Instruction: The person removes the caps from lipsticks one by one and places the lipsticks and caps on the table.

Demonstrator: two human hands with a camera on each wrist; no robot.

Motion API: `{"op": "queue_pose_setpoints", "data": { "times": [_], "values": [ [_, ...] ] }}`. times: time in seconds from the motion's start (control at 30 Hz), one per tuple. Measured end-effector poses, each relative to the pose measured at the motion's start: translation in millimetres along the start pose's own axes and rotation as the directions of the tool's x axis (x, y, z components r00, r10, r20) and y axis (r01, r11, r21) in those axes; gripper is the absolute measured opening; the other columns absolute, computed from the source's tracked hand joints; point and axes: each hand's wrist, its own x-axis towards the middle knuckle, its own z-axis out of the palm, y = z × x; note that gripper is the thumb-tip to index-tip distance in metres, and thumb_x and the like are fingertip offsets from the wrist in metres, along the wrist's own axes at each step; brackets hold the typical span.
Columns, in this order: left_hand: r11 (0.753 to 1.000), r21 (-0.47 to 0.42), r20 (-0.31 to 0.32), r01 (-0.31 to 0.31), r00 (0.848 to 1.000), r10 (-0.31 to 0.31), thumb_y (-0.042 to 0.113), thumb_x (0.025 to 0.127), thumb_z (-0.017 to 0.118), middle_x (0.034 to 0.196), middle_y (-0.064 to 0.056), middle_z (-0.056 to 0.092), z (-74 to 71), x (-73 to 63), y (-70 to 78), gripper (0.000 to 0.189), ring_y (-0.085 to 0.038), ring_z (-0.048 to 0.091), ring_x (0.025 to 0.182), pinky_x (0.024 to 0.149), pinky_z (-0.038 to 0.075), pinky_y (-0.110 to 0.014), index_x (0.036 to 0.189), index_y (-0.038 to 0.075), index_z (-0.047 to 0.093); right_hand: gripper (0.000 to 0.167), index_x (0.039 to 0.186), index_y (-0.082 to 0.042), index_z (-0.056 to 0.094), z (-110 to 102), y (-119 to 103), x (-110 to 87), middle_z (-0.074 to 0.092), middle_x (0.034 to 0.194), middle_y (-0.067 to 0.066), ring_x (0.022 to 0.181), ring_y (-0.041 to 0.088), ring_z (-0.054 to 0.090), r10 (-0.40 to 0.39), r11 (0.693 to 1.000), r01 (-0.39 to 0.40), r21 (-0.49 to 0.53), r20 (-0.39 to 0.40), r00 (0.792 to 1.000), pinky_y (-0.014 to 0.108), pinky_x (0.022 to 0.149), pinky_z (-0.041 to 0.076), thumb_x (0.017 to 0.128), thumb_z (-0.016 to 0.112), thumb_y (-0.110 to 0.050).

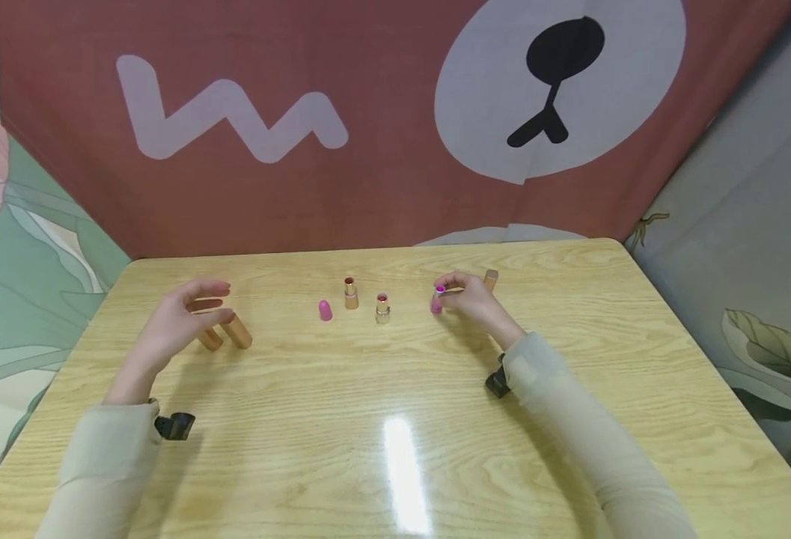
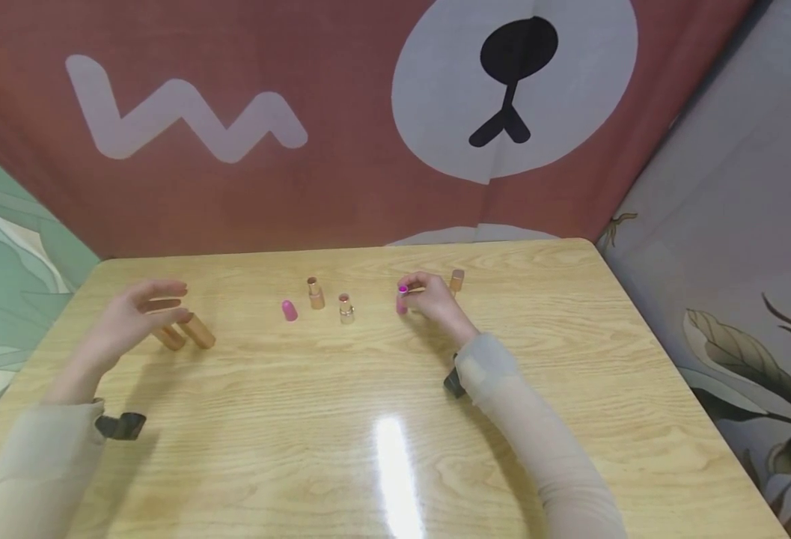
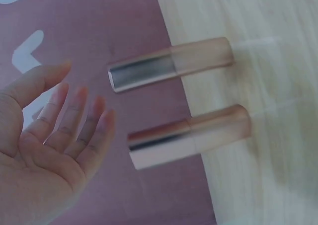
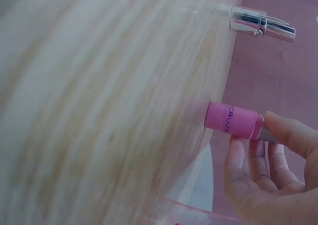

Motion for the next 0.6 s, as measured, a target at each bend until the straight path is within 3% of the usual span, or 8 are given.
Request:
{"op": "queue_pose_setpoints", "data": {
  "times": [0.1,0.33,0.4,0.5,0.6],
  "values": [
    [1.0,-0.006,0.021,0.006,1.0,-0.006,0.031,0.094,0.061,0.143,-0.021,0.043,-0.4,-0.6,-3.7,0.057,-0.042,0.042,0.131,0.098,0.043,-0.051,0.14,0.004,0.041,0.036,0.121,0.009,0.054,-0.3,-0.2,0.5,0.057,0.119,0.02,0.106,0.031,0.063,-0.006,1.0,0.006,0.004,0.004,1.0,0.021,0.083,0.051,0.088,0.063,-0.002],
    [1.0,-0.014,0.048,0.008,0.999,-0.007,0.027,0.095,0.06,0.144,-0.024,0.04,1.6,-0.7,-11.3,0.056,-0.046,0.036,0.134,0.102,0.04,-0.057,0.141,0.001,0.04,0.035,0.122,0.009,0.054,-0.6,0.1,0.6,0.057,0.121,0.021,0.107,0.031,0.062,-0.007,1.0,0.007,-0.008,0.007,1.0,0.022,0.082,0.051,0.089,0.061,-0.003],
    [1.0,-0.007,0.051,0.013,0.999,-0.013,0.027,0.095,0.06,0.144,-0.024,0.041,2.4,-1.0,-11.7,0.056,-0.046,0.037,0.134,0.1,0.042,-0.054,0.141,0.002,0.04,0.035,0.122,0.008,0.054,-0.3,0.1,0.3,0.057,0.121,0.021,0.108,0.031,0.062,-0.002,1.0,0.002,-0.009,0.007,1.0,0.024,0.083,0.051,0.089,0.061,-0.002],
    [1.0,0.012,0.048,0.002,0.999,-0.003,0.022,0.095,0.06,0.141,-0.025,0.045,3.6,-1.5,-12.0,0.052,-0.043,0.044,0.129,0.093,0.049,-0.038,0.139,0.001,0.042,0.036,0.123,0.008,0.054,0.3,-0.1,0.0,0.057,0.122,0.022,0.109,0.032,0.062,0.004,1.0,-0.004,-0.006,0.008,1.0,0.029,0.087,0.052,0.089,0.06,-0.002],
    [0.999,0.04,0.04,-0.007,0.999,0.006,0.018,0.095,0.059,0.138,-0.025,0.049,4.9,-2.0,-12.1,0.048,-0.03,0.057,0.119,0.08,0.051,-0.022,0.138,0.001,0.045,0.037,0.124,0.008,0.053,0.8,-0.7,0.3,0.057,0.122,0.023,0.109,0.032,0.062,0.013,1.0,-0.013,0.002,0.008,1.0,0.035,0.09,0.052,0.089,0.061,-0.002]
  ]
}}
